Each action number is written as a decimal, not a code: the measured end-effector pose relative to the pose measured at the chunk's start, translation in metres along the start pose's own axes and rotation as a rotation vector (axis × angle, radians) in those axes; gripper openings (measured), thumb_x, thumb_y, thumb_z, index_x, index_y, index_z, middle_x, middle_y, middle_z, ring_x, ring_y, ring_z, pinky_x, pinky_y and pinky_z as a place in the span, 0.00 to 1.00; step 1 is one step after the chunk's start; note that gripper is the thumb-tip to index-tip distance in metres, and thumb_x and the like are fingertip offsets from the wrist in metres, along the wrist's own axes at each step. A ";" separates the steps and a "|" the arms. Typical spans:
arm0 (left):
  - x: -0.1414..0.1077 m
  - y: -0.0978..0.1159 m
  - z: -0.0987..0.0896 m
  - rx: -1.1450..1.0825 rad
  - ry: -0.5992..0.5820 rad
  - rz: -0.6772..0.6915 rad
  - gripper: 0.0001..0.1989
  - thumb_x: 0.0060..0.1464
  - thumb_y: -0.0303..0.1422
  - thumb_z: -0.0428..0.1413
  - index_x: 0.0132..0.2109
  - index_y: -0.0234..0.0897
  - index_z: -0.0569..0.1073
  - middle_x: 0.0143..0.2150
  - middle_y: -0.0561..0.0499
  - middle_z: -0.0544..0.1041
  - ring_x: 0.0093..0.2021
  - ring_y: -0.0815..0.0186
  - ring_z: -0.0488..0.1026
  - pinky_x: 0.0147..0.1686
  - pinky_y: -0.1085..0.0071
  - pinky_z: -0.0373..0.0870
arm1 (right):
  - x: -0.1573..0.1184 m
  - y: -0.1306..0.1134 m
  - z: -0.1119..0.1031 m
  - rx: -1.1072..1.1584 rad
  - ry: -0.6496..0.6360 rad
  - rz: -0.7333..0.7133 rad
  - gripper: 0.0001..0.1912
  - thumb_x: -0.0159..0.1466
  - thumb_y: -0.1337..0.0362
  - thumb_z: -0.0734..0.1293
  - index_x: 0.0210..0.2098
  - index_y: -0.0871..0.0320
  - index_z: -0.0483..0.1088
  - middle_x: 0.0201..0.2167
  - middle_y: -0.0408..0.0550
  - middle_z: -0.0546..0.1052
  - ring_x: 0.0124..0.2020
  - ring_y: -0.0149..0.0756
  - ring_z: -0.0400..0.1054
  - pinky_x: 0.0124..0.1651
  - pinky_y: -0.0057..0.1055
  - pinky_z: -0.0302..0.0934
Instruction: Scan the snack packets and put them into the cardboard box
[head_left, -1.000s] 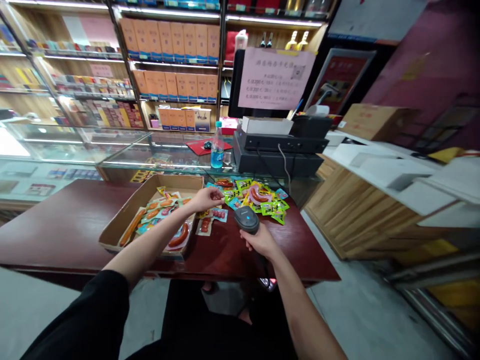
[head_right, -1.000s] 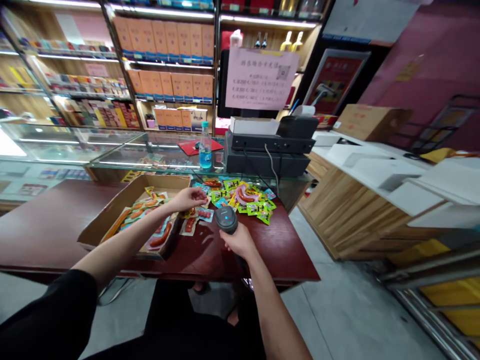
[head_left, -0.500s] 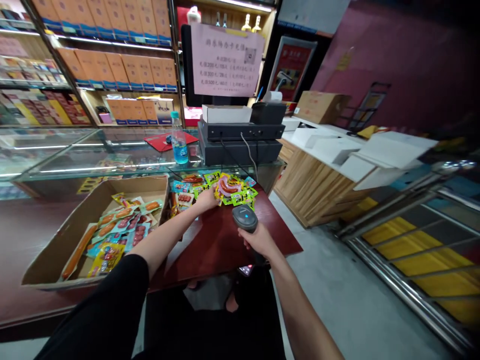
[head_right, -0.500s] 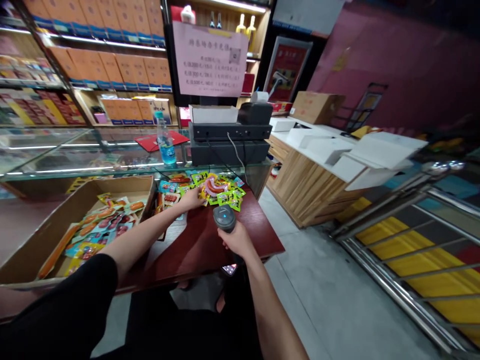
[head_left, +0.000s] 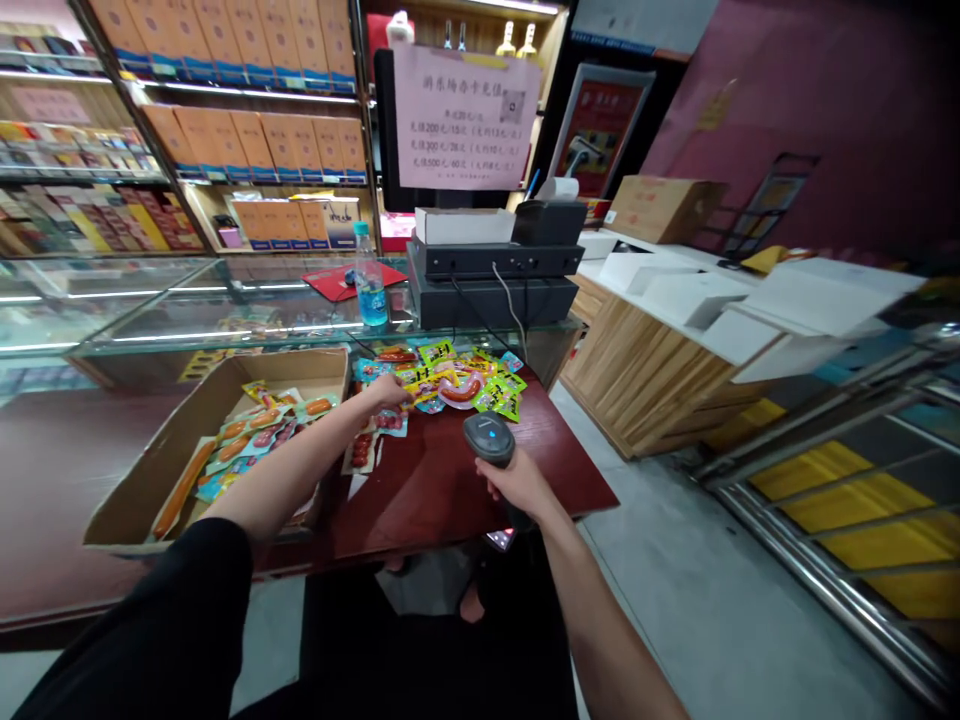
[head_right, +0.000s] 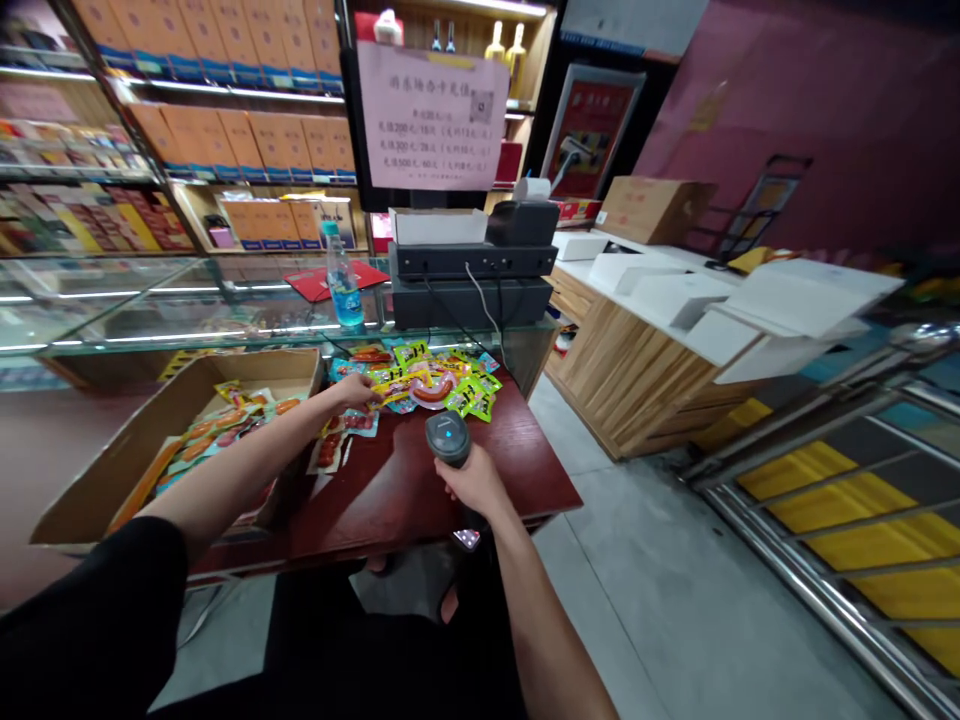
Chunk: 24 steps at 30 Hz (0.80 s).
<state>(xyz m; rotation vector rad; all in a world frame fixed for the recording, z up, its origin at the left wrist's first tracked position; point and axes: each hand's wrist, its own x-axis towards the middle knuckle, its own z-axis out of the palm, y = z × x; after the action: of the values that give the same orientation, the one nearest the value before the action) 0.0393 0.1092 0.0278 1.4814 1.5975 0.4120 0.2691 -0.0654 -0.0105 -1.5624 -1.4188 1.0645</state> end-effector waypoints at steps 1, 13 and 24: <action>-0.003 -0.004 -0.007 -0.093 0.001 0.007 0.15 0.40 0.31 0.67 0.29 0.34 0.68 0.21 0.55 0.72 0.23 0.68 0.74 0.26 0.73 0.72 | 0.002 0.000 0.004 -0.002 -0.015 -0.008 0.11 0.57 0.57 0.67 0.29 0.59 0.68 0.13 0.41 0.70 0.12 0.30 0.64 0.15 0.22 0.57; -0.025 -0.040 -0.023 -0.582 -0.017 0.255 0.24 0.27 0.35 0.73 0.31 0.33 0.69 0.24 0.55 0.75 0.24 0.71 0.73 0.30 0.72 0.73 | 0.012 -0.016 0.036 -0.004 -0.100 -0.003 0.11 0.55 0.57 0.69 0.28 0.58 0.68 0.15 0.42 0.73 0.12 0.30 0.66 0.15 0.23 0.58; -0.041 -0.028 -0.017 -0.629 -0.170 0.228 0.22 0.30 0.36 0.72 0.33 0.32 0.73 0.26 0.52 0.77 0.24 0.70 0.73 0.25 0.73 0.73 | 0.007 -0.017 0.030 -0.036 -0.084 -0.019 0.11 0.56 0.57 0.68 0.29 0.59 0.68 0.13 0.41 0.72 0.12 0.30 0.65 0.15 0.23 0.57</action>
<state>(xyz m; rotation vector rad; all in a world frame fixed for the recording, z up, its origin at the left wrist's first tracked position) 0.0043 0.0702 0.0320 1.1668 1.0303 0.8111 0.2358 -0.0568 -0.0064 -1.5424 -1.5139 1.1100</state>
